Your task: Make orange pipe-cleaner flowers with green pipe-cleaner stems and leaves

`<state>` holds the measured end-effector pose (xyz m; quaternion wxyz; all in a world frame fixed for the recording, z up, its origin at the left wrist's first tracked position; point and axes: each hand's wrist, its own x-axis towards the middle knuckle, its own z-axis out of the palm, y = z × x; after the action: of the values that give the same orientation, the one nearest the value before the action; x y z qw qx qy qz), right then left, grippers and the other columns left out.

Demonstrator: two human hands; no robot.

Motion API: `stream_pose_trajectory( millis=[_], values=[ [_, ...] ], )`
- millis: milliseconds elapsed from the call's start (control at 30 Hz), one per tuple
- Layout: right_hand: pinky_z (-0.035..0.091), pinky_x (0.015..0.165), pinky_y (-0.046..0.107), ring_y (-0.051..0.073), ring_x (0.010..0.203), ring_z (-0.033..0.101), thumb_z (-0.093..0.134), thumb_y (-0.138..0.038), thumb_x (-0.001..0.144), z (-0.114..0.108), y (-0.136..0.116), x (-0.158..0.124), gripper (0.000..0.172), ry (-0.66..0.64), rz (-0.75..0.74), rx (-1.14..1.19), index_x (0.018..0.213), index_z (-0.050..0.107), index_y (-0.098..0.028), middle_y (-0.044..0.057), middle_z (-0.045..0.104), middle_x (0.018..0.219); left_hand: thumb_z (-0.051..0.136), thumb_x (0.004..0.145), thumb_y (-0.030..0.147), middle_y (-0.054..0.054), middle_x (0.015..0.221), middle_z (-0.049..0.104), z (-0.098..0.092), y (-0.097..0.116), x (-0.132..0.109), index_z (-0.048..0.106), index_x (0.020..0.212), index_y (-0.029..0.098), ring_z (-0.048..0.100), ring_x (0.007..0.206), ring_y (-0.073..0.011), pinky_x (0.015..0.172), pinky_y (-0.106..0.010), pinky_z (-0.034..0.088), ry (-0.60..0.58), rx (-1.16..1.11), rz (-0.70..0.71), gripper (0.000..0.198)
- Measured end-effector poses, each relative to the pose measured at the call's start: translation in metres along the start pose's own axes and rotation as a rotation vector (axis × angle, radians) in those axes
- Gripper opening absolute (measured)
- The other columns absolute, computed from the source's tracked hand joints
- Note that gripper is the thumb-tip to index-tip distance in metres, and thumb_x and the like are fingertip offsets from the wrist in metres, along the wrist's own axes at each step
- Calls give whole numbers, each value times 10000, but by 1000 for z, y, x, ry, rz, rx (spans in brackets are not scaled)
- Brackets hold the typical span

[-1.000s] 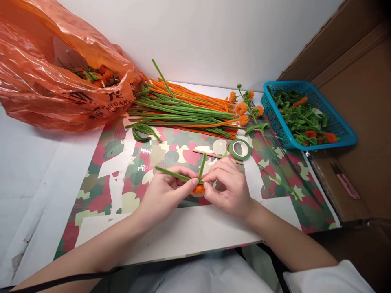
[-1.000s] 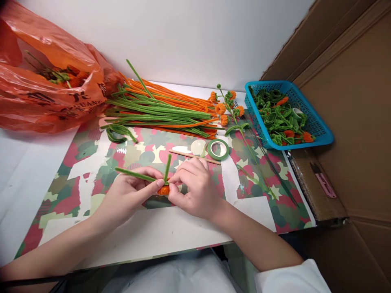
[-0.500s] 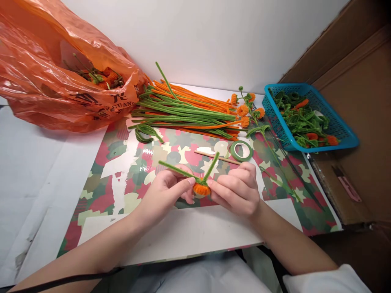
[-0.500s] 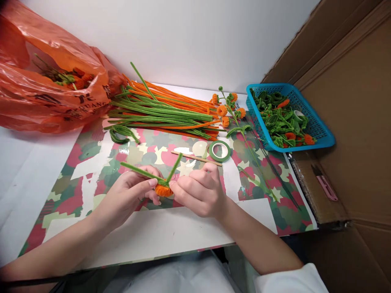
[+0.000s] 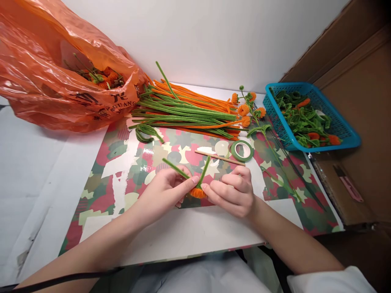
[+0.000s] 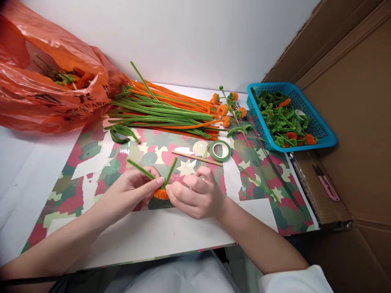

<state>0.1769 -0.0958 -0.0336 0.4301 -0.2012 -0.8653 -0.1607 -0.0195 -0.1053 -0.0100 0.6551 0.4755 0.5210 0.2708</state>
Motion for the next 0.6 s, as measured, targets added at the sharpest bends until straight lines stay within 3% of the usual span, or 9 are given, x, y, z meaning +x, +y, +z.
stream_pose_trajectory(
  millis=[267, 467, 600],
  values=[
    [351, 597, 333, 115, 624, 497, 672, -60, 833, -3, 0, 3, 301, 10, -31, -34, 609, 623, -255, -90, 696, 657, 544, 763, 296, 29, 535, 426, -15, -5, 1, 472, 550, 198, 429, 484, -117, 440, -230, 360, -124, 69, -109, 246],
    [349, 606, 330, 114, 666, 491, 702, -57, 808, -1, -3, -1, 275, 9, -38, -13, 616, 656, -249, -88, 704, 708, 549, 759, 341, 61, 501, 387, -15, -5, 5, 487, 637, 204, 353, 453, -103, 432, -228, 307, -151, 75, -180, 194],
    [350, 595, 323, 111, 690, 480, 692, -49, 804, 1, -5, -3, 261, 19, -37, -4, 620, 680, -233, -81, 694, 703, 541, 753, 343, 72, 491, 329, -17, -5, 7, 392, 589, 208, 300, 445, -88, 440, -232, 268, -184, 58, -222, 259]
  ],
)
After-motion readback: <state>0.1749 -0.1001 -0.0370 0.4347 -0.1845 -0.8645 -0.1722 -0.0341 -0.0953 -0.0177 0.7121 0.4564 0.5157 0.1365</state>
